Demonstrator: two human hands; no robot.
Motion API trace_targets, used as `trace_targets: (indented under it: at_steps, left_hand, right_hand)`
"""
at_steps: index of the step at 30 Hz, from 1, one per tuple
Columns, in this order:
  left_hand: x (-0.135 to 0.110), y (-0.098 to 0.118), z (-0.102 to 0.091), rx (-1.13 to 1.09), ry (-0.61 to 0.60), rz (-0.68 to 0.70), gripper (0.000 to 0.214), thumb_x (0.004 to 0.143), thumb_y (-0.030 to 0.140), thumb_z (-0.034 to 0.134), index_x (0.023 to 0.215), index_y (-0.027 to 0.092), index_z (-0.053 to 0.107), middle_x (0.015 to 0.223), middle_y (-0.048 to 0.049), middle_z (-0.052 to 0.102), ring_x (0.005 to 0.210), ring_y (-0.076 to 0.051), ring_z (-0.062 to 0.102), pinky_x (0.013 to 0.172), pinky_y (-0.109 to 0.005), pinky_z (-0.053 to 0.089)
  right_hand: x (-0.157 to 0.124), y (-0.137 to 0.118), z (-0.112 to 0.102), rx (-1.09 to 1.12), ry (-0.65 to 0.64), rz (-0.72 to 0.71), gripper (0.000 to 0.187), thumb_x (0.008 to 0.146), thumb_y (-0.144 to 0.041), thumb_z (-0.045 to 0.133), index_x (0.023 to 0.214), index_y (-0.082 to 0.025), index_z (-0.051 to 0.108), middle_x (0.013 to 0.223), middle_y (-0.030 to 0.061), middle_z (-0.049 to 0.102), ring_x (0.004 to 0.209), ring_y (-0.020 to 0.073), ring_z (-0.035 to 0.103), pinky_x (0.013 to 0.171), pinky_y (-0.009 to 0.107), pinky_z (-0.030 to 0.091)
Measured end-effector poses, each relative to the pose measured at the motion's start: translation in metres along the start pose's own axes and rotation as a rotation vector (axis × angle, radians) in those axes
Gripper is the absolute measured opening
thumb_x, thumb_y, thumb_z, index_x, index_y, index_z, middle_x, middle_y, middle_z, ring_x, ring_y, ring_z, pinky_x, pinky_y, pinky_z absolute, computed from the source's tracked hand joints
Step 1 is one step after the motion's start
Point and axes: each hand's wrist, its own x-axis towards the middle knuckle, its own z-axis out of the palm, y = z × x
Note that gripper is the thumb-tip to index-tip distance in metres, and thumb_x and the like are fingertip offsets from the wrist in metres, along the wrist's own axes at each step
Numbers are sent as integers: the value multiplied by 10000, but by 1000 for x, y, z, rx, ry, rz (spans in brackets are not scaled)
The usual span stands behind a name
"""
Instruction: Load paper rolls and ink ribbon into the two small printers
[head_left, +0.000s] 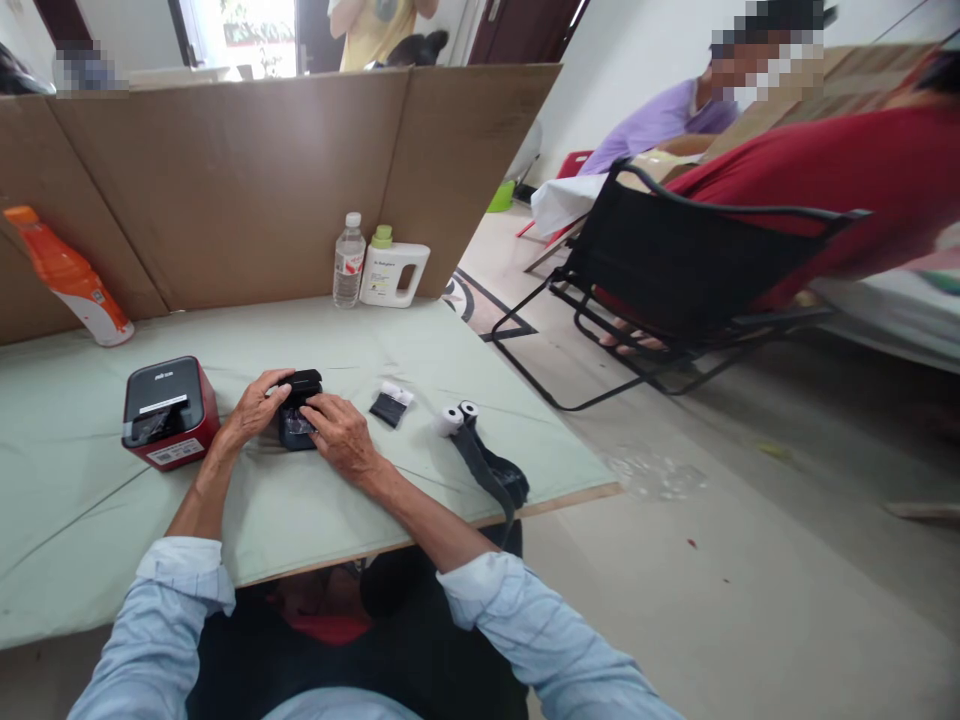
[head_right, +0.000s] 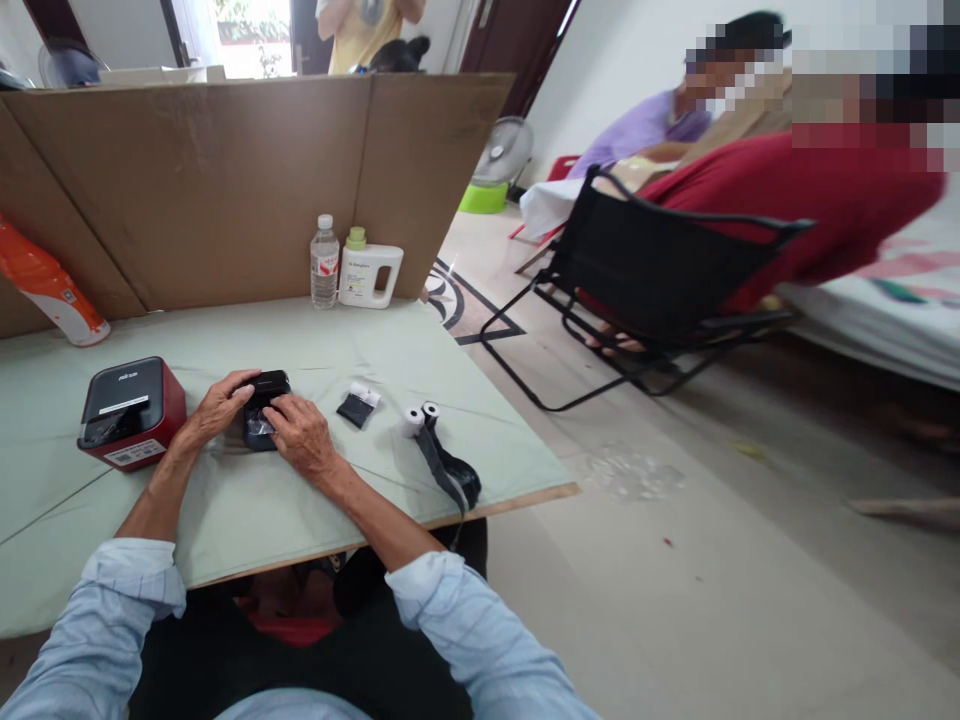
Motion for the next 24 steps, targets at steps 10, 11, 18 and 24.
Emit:
trace_targets:
  at_steps: [10, 11, 18, 24]
  left_hand:
    - [-1, -4, 1, 16, 0, 27, 471, 977, 457, 550, 1328, 178, 694, 1378, -130, 688, 1328, -275, 624, 1206, -452, 450]
    - [-1, -4, 2, 15, 2, 30, 466, 979, 454, 547, 1327, 180, 694, 1376, -129, 690, 1325, -274, 625, 1205, -452, 450]
    - [-1, -4, 2, 24, 9, 30, 446, 982, 429, 543, 1326, 189, 694, 1366, -121, 696, 1307, -262, 630, 1201, -447, 454]
    - [-2, -1, 1, 14, -1, 29, 457, 979, 451, 550, 1328, 195, 694, 1366, -118, 693, 1308, -265, 625, 1197, -453, 455]
  right_hand:
    - [20, -14, -14, -117, -162, 47, 187, 975, -168, 621, 1138, -171, 712, 1104, 147, 725, 1131, 311, 545, 959, 442, 433]
    - [21, -15, -15, -130, -169, 49, 168, 982, -172, 615, 1119, -172, 712, 1097, 145, 724, 1122, 308, 541, 954, 435, 424]
    - [22, -12, -13, -135, -177, 54, 161, 1006, -165, 596, 1108, -175, 720, 1077, 130, 728, 1112, 296, 539, 943, 415, 400]
    - [10, -10, -8, -68, -65, 57, 303, 988, -141, 611, 1261, -210, 722, 1229, 134, 690, 1129, 288, 562, 951, 424, 449]
